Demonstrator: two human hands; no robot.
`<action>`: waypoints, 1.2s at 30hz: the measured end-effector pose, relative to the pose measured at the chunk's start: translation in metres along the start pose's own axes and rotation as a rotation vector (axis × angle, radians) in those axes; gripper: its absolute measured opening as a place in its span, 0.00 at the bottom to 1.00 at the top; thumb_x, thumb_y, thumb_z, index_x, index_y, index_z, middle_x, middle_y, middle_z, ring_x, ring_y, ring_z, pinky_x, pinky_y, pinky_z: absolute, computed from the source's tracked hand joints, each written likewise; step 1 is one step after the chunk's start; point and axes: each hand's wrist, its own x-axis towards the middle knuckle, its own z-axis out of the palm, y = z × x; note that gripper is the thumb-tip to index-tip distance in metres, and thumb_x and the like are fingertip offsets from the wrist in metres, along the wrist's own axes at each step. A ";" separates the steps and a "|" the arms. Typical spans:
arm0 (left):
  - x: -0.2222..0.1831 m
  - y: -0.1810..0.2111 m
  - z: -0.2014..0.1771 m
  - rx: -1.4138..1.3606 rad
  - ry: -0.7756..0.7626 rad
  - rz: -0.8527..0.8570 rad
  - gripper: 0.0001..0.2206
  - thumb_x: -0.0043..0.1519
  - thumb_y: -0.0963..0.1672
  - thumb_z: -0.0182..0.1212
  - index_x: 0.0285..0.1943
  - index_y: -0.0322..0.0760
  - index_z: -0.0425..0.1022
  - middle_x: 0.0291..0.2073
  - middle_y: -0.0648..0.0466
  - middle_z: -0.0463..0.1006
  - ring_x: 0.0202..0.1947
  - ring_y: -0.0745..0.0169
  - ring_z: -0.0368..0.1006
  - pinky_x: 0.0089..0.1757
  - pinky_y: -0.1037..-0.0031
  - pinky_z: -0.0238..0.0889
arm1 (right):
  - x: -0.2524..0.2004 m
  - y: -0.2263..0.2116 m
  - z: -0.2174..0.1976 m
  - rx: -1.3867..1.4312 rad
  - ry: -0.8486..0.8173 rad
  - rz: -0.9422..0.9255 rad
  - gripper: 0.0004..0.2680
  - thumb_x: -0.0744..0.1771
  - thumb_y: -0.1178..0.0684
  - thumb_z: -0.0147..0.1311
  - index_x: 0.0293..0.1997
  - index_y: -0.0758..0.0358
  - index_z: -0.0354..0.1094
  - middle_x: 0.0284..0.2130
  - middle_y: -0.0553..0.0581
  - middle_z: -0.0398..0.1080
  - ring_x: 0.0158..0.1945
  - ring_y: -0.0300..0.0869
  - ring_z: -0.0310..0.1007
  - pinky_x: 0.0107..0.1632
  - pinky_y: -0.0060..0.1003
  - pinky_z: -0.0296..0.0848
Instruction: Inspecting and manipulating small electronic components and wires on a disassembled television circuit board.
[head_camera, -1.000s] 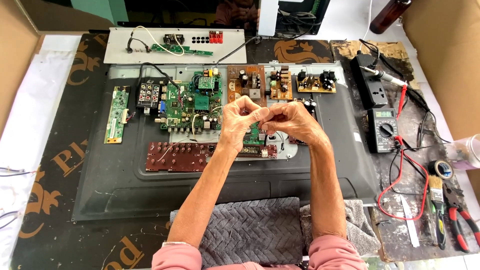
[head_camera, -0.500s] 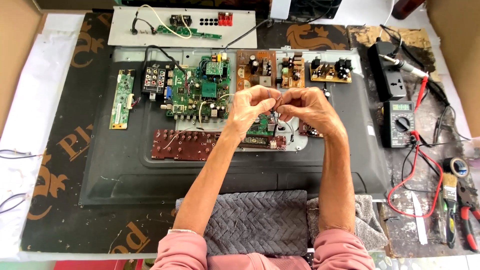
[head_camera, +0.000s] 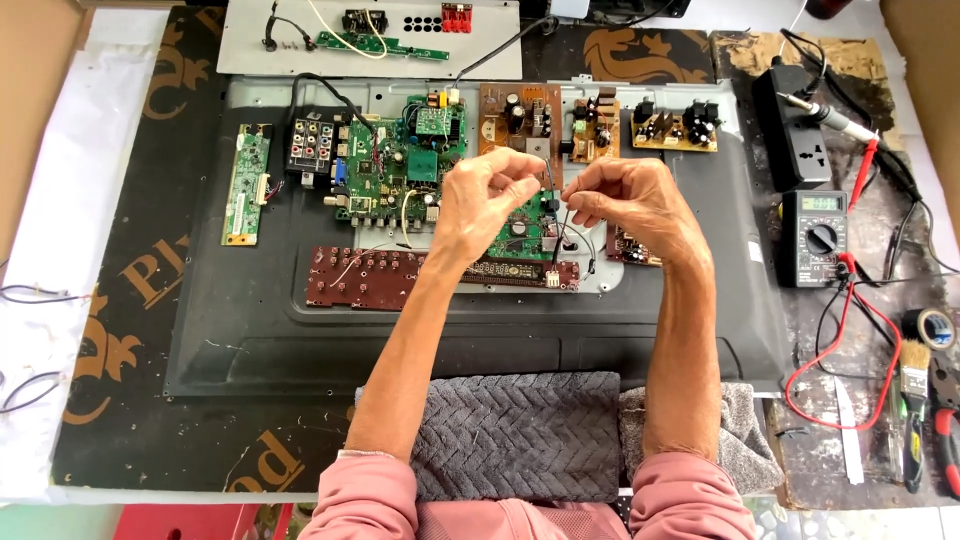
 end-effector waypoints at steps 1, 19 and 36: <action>0.000 -0.003 0.003 0.001 -0.004 -0.001 0.07 0.65 0.41 0.65 0.50 0.39 0.82 0.35 0.48 0.82 0.32 0.66 0.78 0.36 0.76 0.77 | 0.000 -0.001 0.001 0.002 0.003 0.001 0.06 0.66 0.62 0.63 0.41 0.78 0.74 0.33 0.64 0.73 0.34 0.45 0.81 0.38 0.38 0.83; 0.003 -0.020 0.020 -0.060 -0.025 0.012 0.01 0.61 0.40 0.68 0.40 0.38 0.82 0.28 0.54 0.82 0.27 0.74 0.77 0.28 0.86 0.73 | -0.014 -0.010 -0.014 -0.078 -0.042 0.038 0.06 0.67 0.60 0.62 0.40 0.77 0.74 0.33 0.61 0.72 0.36 0.42 0.80 0.40 0.36 0.82; 0.001 -0.015 0.019 -0.112 -0.074 0.022 0.03 0.62 0.43 0.68 0.38 0.41 0.81 0.26 0.54 0.82 0.28 0.74 0.78 0.31 0.86 0.73 | -0.023 -0.011 -0.037 -0.409 -0.095 0.175 0.05 0.66 0.60 0.63 0.39 0.73 0.77 0.29 0.64 0.74 0.33 0.44 0.77 0.38 0.37 0.79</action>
